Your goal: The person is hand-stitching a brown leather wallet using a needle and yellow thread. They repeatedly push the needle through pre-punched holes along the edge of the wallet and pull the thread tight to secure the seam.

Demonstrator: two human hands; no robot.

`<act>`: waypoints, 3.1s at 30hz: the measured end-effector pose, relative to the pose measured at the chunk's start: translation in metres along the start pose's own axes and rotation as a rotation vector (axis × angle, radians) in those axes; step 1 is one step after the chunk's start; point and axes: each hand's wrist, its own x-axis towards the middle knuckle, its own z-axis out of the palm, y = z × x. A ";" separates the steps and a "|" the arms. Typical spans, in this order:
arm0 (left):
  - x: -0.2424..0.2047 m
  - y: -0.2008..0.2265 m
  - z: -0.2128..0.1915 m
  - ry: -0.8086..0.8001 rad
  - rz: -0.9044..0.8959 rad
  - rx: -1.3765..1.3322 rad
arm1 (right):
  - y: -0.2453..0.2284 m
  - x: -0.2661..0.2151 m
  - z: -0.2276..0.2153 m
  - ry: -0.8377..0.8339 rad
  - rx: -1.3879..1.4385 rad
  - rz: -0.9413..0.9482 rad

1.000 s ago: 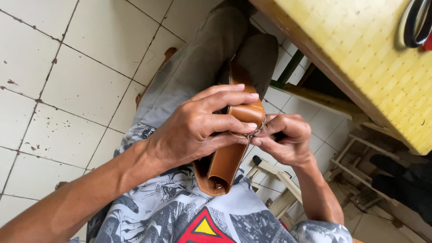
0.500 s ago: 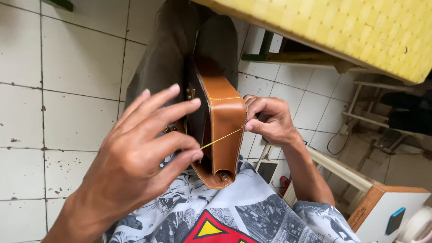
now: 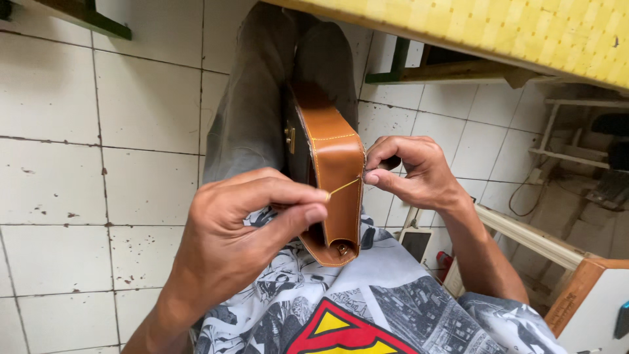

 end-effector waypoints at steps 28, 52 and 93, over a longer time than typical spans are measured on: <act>0.020 -0.012 0.018 -0.288 -0.202 0.443 | -0.011 0.015 -0.007 -0.220 -0.166 -0.085; 0.068 -0.014 0.057 -0.358 -0.096 0.751 | 0.056 -0.034 0.009 0.349 -0.152 -0.132; 0.015 -0.006 0.024 -0.296 0.150 0.938 | -0.052 -0.043 0.008 0.741 0.142 -0.011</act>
